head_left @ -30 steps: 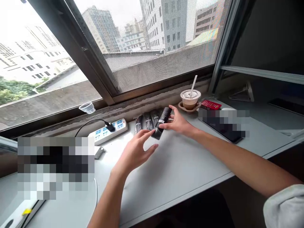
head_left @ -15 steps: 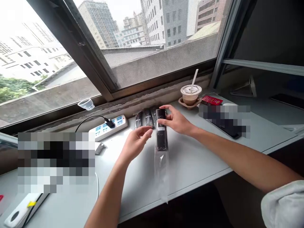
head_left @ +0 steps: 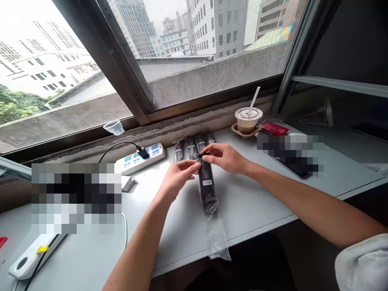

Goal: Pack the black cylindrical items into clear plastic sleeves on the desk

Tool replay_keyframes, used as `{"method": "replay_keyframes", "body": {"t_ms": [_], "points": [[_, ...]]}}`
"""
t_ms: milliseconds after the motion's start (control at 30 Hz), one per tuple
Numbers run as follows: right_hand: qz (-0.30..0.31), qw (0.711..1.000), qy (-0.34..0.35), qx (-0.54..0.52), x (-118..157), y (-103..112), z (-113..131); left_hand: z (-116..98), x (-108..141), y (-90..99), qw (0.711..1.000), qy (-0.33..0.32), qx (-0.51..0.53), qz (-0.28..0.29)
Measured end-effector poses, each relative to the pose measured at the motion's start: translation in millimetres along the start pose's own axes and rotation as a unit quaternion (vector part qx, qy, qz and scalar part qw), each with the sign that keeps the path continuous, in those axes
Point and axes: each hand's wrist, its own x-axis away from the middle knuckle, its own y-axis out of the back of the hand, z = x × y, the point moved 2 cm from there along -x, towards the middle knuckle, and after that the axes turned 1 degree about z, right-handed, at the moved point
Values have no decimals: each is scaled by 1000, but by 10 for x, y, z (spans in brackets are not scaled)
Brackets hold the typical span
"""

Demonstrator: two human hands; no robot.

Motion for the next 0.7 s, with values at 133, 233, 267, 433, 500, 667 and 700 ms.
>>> {"method": "replay_keyframes", "body": {"t_ms": [133, 233, 267, 433, 500, 667, 700], "points": [[63, 997, 7, 55, 16, -22, 22, -16, 2, -13, 1000, -17, -9, -23], [91, 992, 19, 82, 34, -50, 38, -19, 16, -37, 1000, -23, -10, -12], [89, 993, 11, 81, 35, -50, 34, -17, 20, -42, 1000, -22, -7, -9], [89, 992, -84, 31, 19, -8, -18, -16, 31, -34, 999, -29, 28, 1], [113, 990, -80, 3, 13, -3, -21, -17, 26, -29, 998, -33, 51, 0], [106, 992, -53, -52, -2, -20, -24, -24, 13, -18, 994, -41, 95, -32], [91, 992, -50, -64, -6, -22, -22, -23, 11, -16, 993, -37, 101, -37]]}}
